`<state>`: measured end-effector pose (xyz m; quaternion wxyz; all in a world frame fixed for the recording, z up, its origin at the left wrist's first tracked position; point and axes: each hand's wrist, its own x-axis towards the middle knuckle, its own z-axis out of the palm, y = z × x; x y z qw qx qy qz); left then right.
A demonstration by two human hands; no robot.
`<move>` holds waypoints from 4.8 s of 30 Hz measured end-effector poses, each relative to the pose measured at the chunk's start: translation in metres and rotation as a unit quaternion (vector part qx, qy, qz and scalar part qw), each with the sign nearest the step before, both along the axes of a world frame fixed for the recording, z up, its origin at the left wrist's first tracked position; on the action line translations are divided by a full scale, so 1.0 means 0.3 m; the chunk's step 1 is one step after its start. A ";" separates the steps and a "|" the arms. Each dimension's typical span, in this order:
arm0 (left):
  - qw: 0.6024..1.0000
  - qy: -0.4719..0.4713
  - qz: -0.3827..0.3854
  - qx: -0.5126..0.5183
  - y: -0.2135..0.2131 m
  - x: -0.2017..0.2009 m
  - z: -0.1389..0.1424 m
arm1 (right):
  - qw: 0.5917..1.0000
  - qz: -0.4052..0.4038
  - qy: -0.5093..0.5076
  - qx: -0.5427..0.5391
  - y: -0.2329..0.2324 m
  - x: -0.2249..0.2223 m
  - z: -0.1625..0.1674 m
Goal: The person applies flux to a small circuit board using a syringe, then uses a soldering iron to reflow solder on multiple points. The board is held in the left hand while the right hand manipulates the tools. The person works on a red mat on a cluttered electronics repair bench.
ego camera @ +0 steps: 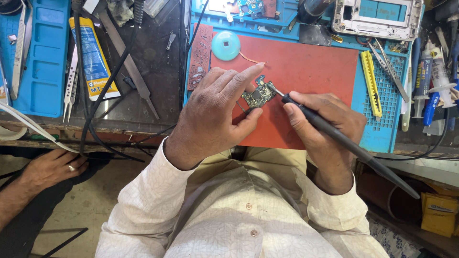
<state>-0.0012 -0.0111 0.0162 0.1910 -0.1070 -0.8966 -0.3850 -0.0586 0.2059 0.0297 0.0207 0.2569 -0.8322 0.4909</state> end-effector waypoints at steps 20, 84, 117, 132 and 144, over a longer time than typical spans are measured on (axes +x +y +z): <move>1.000 0.002 0.000 0.000 0.002 -0.001 -0.001 | 1.000 -0.005 -0.001 0.000 -0.003 0.007 0.004; 0.999 0.016 -0.029 -0.020 0.009 0.005 -0.018 | 0.997 0.049 -0.048 0.032 0.123 -0.036 0.005; 1.000 -0.013 -0.006 -0.015 0.056 -0.023 0.019 | 0.996 0.062 -0.058 0.012 0.147 -0.062 0.002; 1.000 0.010 -0.009 0.000 0.031 -0.015 0.006 | 0.994 0.054 -0.089 -0.016 0.143 -0.053 -0.003; 0.987 0.079 0.130 0.045 -0.136 0.167 0.029 | 0.981 -0.008 -0.140 -0.134 0.042 0.092 0.015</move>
